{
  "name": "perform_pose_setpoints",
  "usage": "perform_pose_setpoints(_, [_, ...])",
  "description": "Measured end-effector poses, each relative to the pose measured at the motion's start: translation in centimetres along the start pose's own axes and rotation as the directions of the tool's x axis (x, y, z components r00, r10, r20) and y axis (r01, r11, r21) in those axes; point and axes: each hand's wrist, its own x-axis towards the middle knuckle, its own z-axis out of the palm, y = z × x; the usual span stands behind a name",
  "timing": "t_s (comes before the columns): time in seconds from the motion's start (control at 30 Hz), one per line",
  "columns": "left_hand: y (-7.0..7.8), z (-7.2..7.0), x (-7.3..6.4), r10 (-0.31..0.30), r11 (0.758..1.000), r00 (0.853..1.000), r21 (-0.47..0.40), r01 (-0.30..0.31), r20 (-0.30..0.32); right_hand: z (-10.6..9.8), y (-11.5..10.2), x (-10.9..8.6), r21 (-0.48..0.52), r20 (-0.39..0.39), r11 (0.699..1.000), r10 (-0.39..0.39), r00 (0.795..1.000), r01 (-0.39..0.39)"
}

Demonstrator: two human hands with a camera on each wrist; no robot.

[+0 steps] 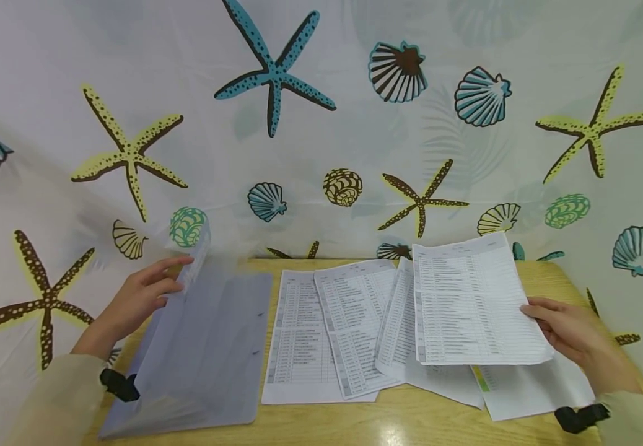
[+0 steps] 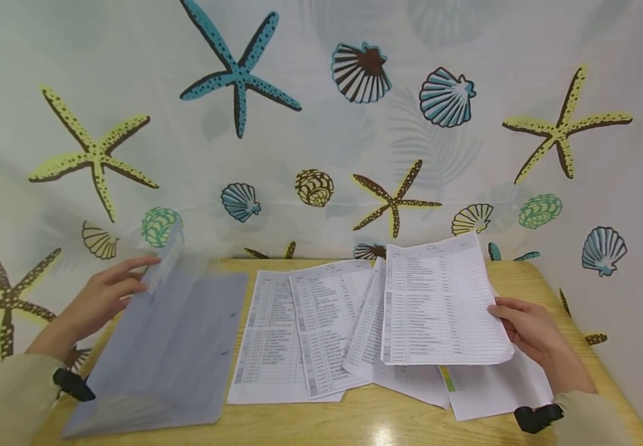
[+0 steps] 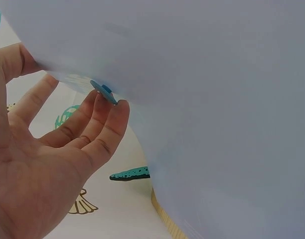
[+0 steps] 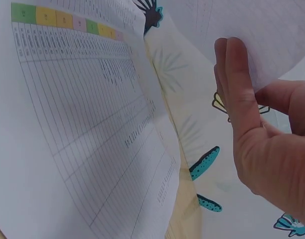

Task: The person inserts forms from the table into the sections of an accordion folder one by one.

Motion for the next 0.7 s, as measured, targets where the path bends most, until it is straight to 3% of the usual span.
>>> perform_pose_setpoints(0.7, [0.3,0.1,0.0,0.017,0.997,1.0,0.073,-0.016,-0.018,6.7,-4.4,0.4,0.001,0.096,0.995,-0.101,0.99,0.101])
